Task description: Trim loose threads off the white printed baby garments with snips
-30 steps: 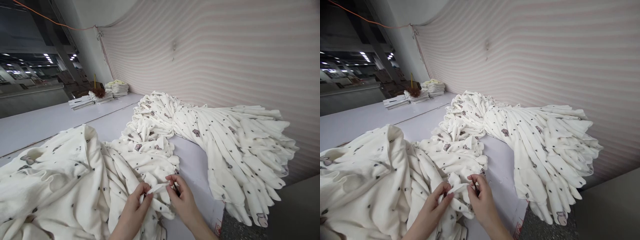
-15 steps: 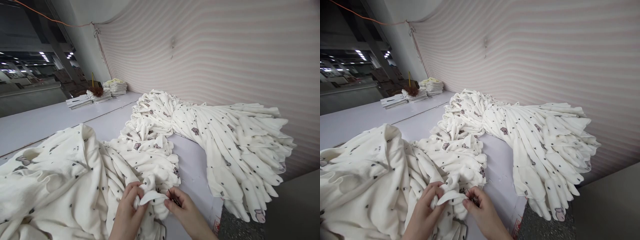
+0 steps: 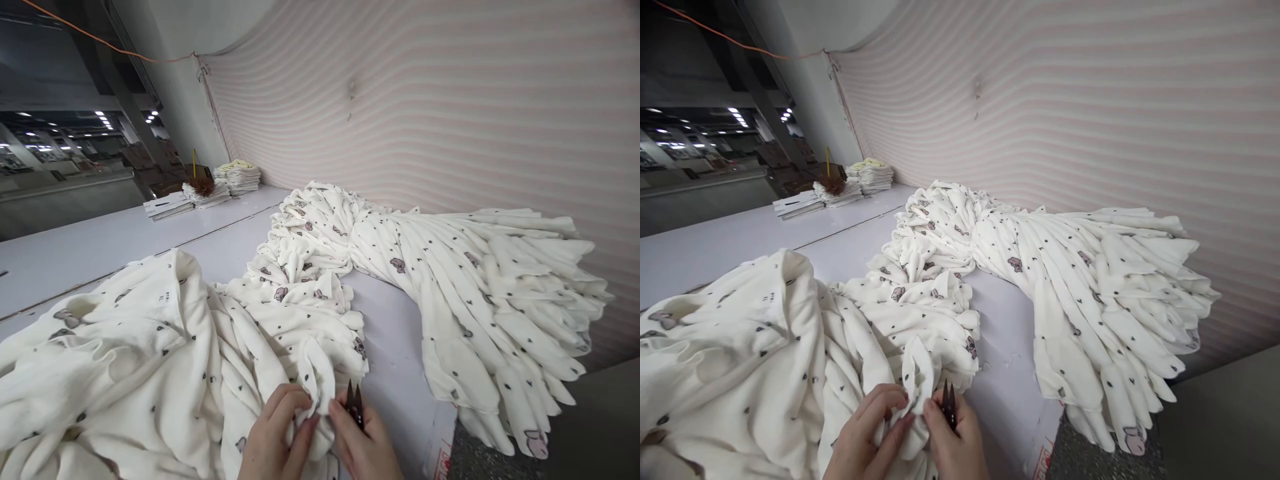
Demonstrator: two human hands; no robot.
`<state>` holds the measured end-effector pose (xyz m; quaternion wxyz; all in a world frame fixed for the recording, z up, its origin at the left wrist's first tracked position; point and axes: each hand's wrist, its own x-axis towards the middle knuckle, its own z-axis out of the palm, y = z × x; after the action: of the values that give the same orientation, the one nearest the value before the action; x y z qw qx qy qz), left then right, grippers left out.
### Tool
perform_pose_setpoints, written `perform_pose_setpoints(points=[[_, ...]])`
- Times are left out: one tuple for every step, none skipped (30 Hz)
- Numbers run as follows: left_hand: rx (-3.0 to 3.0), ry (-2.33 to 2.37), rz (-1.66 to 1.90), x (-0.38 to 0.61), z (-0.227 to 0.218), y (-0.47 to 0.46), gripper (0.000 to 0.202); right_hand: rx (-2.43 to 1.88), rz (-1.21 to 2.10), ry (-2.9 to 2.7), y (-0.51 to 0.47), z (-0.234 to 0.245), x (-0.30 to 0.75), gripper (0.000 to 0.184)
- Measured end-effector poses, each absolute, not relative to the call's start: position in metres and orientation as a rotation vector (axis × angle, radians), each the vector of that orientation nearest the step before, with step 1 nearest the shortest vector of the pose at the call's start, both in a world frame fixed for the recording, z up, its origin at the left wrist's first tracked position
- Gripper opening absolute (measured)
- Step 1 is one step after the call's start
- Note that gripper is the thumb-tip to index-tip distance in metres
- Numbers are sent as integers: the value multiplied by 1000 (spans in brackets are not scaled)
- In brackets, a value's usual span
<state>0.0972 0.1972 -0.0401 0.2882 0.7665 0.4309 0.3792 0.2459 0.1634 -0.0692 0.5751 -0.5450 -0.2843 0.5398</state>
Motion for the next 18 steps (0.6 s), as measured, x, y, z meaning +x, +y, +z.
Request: perform_pose_setpoints(points=[[2010,1148,995,96,-37,198,11,-1342,1112,-762,166,-70,251,35],[1975,1161,981,95,-35,199,11,-1412,964,-867,168,-70,258,30],[1947,1182,976,93,-33,200,11,-1482,831,-974,170,-69,265,25],[1934,1198,984,92,-31,201,10,-1542,727,-1079,172,-67,271,19],[1939,1200,1005,91,-31,201,9,-1582,666,-1181,174,-63,277,14],[1960,1186,1035,91,-31,200,8,-1587,651,-1281,174,-58,281,12],[1993,1161,1072,91,-33,200,8,-1560,677,-1374,175,-52,284,14],[2031,1138,1109,91,-35,199,9,-1512,734,-1459,175,-45,286,16],[2070,1123,1135,91,-37,198,10,-1463,798,-1523,174,-37,286,19],[2108,1116,1149,90,-39,198,13,-1426,856,-1570,174,-29,286,22],[2149,1113,1153,90,-41,197,16,-1408,899,-1599,175,-22,286,24],[2190,1109,1150,90,-43,197,18,-1405,929,-1622,175,-16,285,24],[2228,1102,1140,89,-43,196,20,-1408,952,-1644,175,-11,285,24],[2262,1092,1125,88,-44,196,22,-1409,970,-1667,176,-8,285,23],[2291,1084,1110,88,-43,196,22,-1409,982,-1688,177,-6,285,22],[2315,1078,1095,87,-42,197,23,-1410,985,-1708,177,-5,285,22],[2334,1075,1082,87,-41,197,23,-1417,975,-1720,177,-4,285,22],[2352,1076,1070,86,-40,197,23,-1425,960,-1728,177,-4,285,21]])
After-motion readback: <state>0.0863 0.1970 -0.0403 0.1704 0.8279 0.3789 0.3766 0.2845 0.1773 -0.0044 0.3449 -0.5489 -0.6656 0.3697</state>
